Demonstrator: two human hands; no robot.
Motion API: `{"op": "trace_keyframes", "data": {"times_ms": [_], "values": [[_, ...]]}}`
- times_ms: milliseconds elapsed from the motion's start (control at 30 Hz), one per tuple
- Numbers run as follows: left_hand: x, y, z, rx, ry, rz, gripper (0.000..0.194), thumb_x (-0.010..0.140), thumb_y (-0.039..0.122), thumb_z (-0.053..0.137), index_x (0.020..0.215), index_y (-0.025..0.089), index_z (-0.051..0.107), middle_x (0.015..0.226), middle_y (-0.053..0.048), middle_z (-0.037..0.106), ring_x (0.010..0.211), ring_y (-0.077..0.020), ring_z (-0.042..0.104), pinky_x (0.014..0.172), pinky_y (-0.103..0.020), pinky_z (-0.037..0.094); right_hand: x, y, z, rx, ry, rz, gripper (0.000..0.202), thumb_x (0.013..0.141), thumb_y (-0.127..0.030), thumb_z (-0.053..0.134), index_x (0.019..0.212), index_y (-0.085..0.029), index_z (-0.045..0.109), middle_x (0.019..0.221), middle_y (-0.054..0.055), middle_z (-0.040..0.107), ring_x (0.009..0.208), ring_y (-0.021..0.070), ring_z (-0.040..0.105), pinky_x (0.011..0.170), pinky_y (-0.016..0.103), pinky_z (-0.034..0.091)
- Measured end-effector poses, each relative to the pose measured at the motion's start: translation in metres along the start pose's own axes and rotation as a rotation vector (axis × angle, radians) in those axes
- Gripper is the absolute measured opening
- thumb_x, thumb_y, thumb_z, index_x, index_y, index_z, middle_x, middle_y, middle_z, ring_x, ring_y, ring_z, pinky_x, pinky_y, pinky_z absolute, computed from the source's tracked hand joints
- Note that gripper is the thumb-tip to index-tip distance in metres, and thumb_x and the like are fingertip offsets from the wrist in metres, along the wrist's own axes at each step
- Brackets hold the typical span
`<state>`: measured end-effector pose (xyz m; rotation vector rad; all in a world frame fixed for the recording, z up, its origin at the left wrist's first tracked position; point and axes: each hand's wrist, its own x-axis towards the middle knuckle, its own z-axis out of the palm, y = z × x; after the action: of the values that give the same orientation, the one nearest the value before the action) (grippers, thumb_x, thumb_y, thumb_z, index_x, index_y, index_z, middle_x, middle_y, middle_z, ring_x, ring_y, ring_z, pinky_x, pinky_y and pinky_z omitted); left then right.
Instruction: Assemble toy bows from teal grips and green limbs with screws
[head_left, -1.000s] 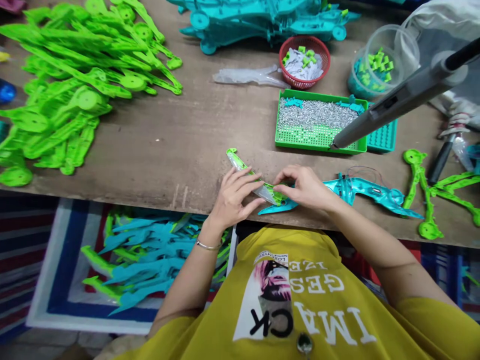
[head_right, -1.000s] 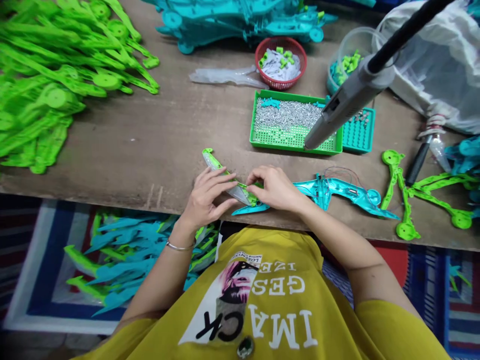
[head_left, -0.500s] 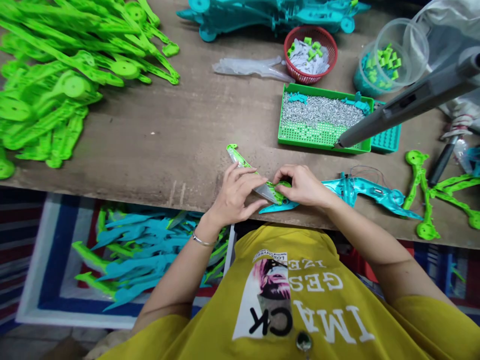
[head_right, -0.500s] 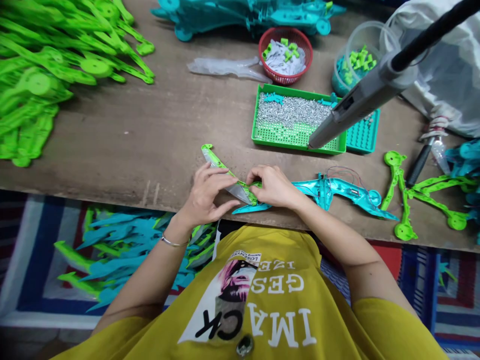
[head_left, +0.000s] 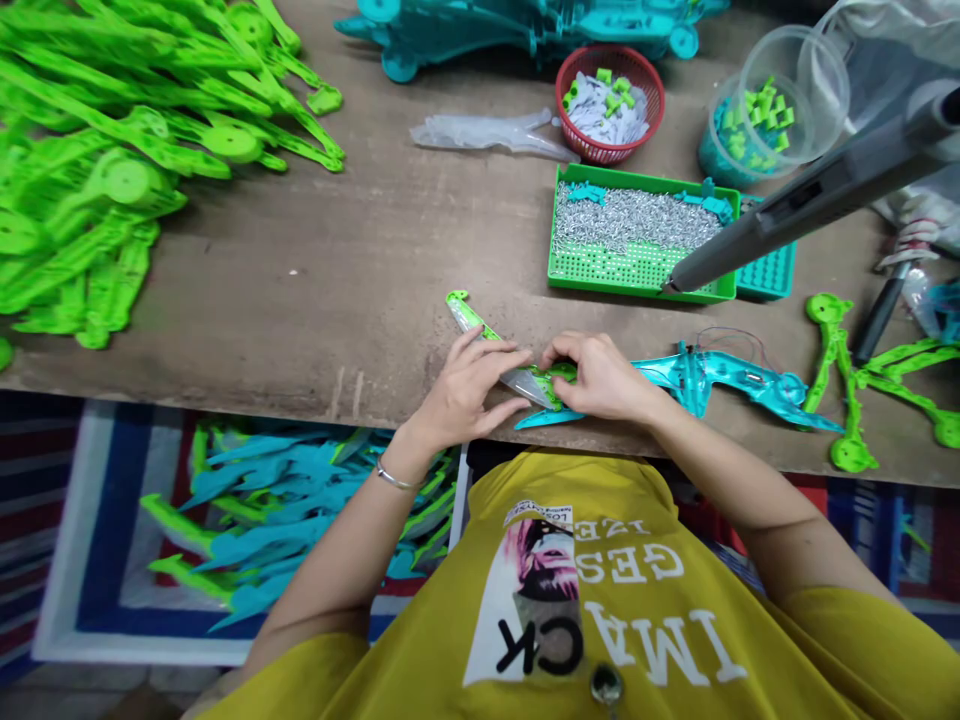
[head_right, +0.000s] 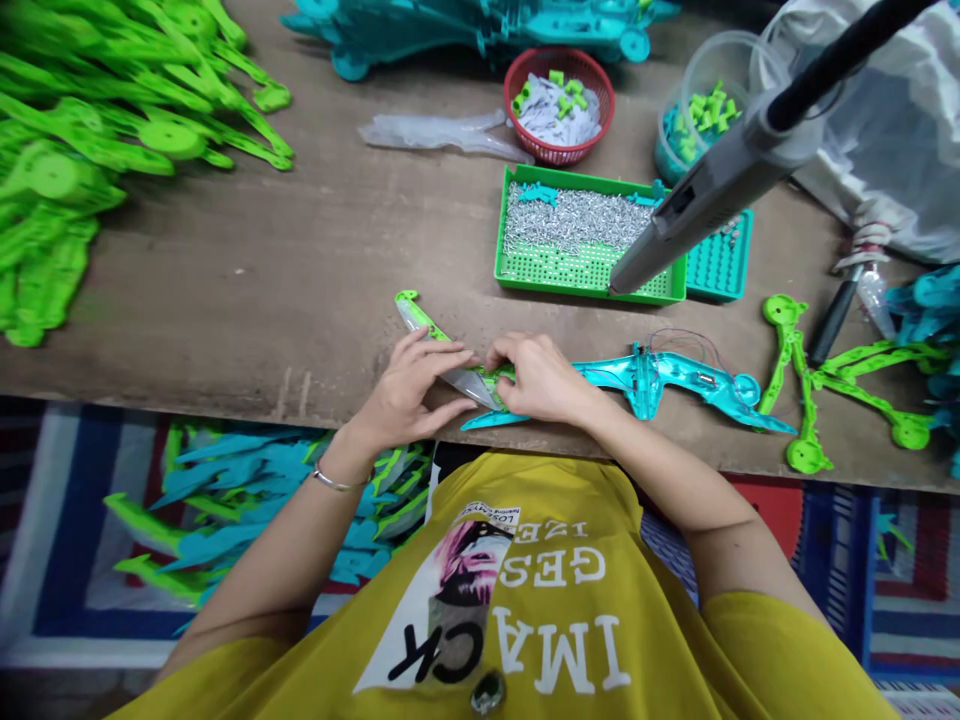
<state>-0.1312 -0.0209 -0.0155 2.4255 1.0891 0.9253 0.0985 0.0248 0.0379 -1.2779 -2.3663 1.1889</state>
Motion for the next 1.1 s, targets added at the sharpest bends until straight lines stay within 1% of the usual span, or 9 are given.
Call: {"op": "trace_keyframes", "data": {"times_ms": [133,267,367,500,667,833,967,1033,1100], "values": [[0.001,0.001,0.000,-0.018,0.035,0.006,0.064,0.092,0.036,0.073,0.149,0.024,0.046,0.126,-0.009,0.074,0.120,-0.0257,0.067,0.118,-0.056,0.042,-0.001,0.000,0.005,-0.063,0.040,0.014,0.024,0.075,-0.009,0.058,0.094,-0.014,0.071,0.096,0.009,0.076,0.092,0.0222,0.068,0.086,0.033,0.048],[0.001,0.001,0.000,-0.056,0.060,-0.003,0.075,0.090,0.034,0.076,0.154,0.024,0.038,0.120,-0.008,0.075,0.119,-0.0251,0.068,0.120,-0.055,0.041,-0.002,-0.001,0.007,-0.091,0.041,0.012,0.022,0.076,-0.011,0.057,0.094,-0.014,0.070,0.096,0.010,0.076,0.092,0.0240,0.068,0.086,0.035,0.048],[0.000,0.000,0.000,-0.052,0.050,-0.002,0.076,0.090,0.034,0.076,0.155,0.024,0.038,0.117,-0.007,0.076,0.118,-0.0251,0.068,0.120,-0.055,0.041,-0.003,-0.002,0.007,-0.092,0.037,0.006,0.024,0.074,-0.012,0.060,0.096,-0.014,0.069,0.099,0.010,0.076,0.095,0.0247,0.067,0.087,0.036,0.048],[0.000,0.000,0.000,-0.043,0.045,-0.012,0.076,0.090,0.034,0.076,0.155,0.025,0.037,0.117,-0.006,0.076,0.118,-0.0255,0.068,0.119,-0.056,0.041,-0.002,0.000,0.010,-0.103,0.046,0.037,0.023,0.075,-0.012,0.059,0.095,-0.015,0.069,0.097,0.010,0.075,0.093,0.0242,0.067,0.085,0.035,0.047],[0.000,-0.001,0.001,-0.017,0.032,-0.010,0.072,0.091,0.038,0.074,0.153,0.025,0.040,0.123,-0.009,0.074,0.118,-0.0266,0.068,0.117,-0.058,0.043,-0.002,0.001,0.017,-0.114,0.113,0.051,0.020,0.076,-0.011,0.057,0.091,-0.015,0.069,0.092,0.009,0.075,0.088,0.0231,0.065,0.081,0.034,0.043],[0.000,-0.002,0.001,-0.012,0.012,-0.011,0.064,0.093,0.036,0.072,0.150,0.025,0.046,0.122,-0.008,0.075,0.117,-0.0266,0.069,0.117,-0.059,0.043,-0.007,0.004,0.020,-0.120,0.140,-0.010,0.018,0.080,-0.010,0.057,0.086,-0.017,0.073,0.088,0.006,0.075,0.086,0.0208,0.064,0.078,0.033,0.040],[0.001,-0.002,0.000,-0.016,0.014,0.000,0.070,0.092,0.034,0.073,0.154,0.027,0.041,0.120,-0.007,0.076,0.117,-0.0264,0.069,0.117,-0.058,0.044,-0.014,0.011,0.023,-0.241,0.160,-0.115,0.022,0.090,-0.013,0.057,0.093,-0.018,0.077,0.093,0.008,0.075,0.085,0.0200,0.062,0.077,0.034,0.039],[0.001,-0.002,-0.001,-0.032,0.018,-0.006,0.075,0.091,0.032,0.074,0.156,0.027,0.036,0.118,-0.006,0.076,0.118,-0.0263,0.069,0.117,-0.058,0.044,-0.017,0.014,0.025,-0.303,0.168,-0.169,0.023,0.093,-0.015,0.056,0.096,-0.019,0.078,0.097,0.008,0.076,0.086,0.0199,0.061,0.077,0.034,0.039],[0.001,-0.001,-0.002,-0.048,0.037,-0.018,0.081,0.091,0.032,0.075,0.159,0.025,0.032,0.122,-0.009,0.075,0.120,-0.0265,0.069,0.117,-0.058,0.044,-0.018,0.016,0.027,-0.352,0.169,-0.211,0.022,0.094,-0.016,0.056,0.098,-0.019,0.078,0.098,0.008,0.076,0.085,0.0201,0.061,0.077,0.034,0.040]]}}
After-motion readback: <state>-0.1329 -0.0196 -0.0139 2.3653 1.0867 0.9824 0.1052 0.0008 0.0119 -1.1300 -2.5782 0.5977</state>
